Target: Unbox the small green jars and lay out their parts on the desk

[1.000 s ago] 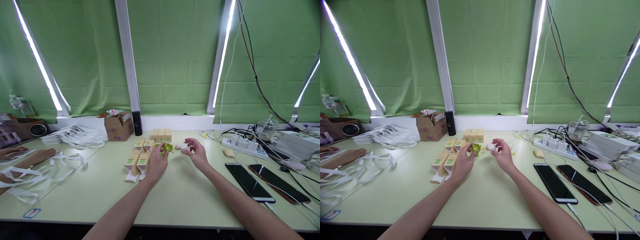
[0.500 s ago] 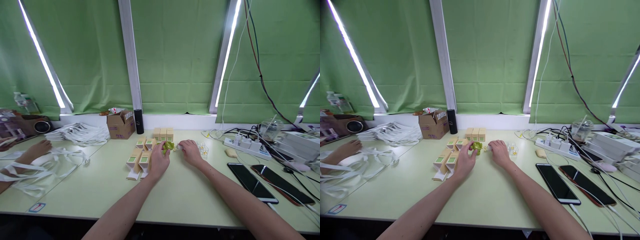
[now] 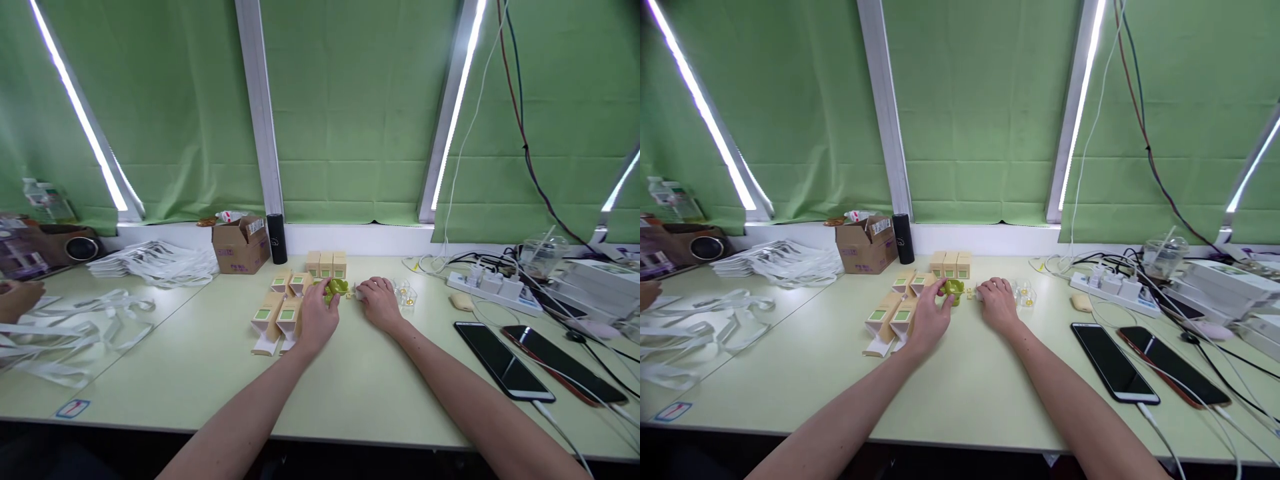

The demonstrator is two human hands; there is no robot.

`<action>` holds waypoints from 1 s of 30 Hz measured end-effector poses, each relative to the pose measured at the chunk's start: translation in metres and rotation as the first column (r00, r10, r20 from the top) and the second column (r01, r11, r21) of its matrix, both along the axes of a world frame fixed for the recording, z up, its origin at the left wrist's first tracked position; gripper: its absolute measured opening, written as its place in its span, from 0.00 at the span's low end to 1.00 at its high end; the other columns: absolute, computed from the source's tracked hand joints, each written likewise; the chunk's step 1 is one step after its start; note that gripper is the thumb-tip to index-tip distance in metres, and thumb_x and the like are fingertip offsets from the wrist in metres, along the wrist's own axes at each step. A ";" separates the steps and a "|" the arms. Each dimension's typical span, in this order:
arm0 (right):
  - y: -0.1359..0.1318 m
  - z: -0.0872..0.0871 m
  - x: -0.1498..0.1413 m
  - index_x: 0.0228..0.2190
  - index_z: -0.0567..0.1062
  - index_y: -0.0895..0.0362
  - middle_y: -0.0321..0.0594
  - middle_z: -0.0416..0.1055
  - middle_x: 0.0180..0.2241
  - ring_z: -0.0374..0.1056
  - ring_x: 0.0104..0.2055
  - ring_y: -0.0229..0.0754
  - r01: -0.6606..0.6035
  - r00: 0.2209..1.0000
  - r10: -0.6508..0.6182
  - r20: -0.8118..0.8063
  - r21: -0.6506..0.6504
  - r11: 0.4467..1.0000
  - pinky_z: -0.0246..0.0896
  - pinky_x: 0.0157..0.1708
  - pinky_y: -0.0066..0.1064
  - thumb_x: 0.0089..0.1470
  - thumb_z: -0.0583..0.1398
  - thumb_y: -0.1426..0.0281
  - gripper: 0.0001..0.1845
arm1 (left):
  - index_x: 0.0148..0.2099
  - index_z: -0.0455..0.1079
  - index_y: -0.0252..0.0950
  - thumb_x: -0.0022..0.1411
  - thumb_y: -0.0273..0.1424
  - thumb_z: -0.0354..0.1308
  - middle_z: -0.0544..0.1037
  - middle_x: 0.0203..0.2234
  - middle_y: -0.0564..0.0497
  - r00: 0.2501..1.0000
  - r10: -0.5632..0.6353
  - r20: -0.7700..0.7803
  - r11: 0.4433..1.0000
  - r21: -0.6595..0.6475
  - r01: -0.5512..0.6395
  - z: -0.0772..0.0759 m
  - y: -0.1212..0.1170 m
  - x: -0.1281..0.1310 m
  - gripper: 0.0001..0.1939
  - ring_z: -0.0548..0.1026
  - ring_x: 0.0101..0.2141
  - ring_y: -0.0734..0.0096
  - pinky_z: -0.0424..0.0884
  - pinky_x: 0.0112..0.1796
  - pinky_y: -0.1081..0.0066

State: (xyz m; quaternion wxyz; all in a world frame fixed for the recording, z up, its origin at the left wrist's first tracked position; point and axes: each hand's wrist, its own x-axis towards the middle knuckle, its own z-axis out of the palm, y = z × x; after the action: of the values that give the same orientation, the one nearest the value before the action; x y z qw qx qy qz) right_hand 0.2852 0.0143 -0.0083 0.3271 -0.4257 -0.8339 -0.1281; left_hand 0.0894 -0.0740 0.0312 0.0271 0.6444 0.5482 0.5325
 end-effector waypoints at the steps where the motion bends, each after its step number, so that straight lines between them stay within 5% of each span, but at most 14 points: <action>1: 0.001 -0.001 0.000 0.48 0.78 0.52 0.43 0.78 0.49 0.62 0.57 0.54 0.006 1.000 -0.006 0.006 0.000 1.000 0.50 0.59 0.47 0.53 0.58 0.82 0.23 | 0.59 0.69 0.39 0.66 0.30 0.58 0.77 0.42 0.45 1.000 0.000 0.000 1.000 0.002 0.000 0.000 0.000 0.000 0.19 0.75 0.48 0.57 0.72 0.51 0.55; 13: -0.009 0.007 0.006 0.52 0.75 0.54 0.47 0.77 0.51 0.62 0.59 0.57 0.026 0.998 -0.027 -0.064 -0.015 1.000 0.48 0.61 0.49 0.49 0.60 0.81 0.28 | 0.59 0.69 0.39 0.66 0.31 0.58 0.77 0.43 0.45 1.000 0.005 -0.016 1.000 0.003 -0.005 -0.001 0.001 0.000 0.19 0.75 0.49 0.56 0.72 0.52 0.55; 30: -0.005 0.006 0.004 0.38 0.84 0.51 0.47 0.73 0.48 0.57 0.57 0.55 0.141 0.990 -0.141 -0.006 0.025 0.990 0.48 0.59 0.47 0.55 0.65 0.74 0.09 | 0.59 0.70 0.38 0.66 0.30 0.59 0.77 0.42 0.45 0.999 0.019 -0.031 1.000 0.013 -0.018 -0.003 0.003 0.000 0.20 0.75 0.48 0.57 0.72 0.52 0.56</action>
State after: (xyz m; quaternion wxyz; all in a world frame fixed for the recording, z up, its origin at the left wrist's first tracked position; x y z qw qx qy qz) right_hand 0.2892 0.0097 -0.0028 0.3245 -0.4798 -0.7992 -0.1606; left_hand 0.0890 -0.0710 0.0282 0.0097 0.6475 0.5511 0.5262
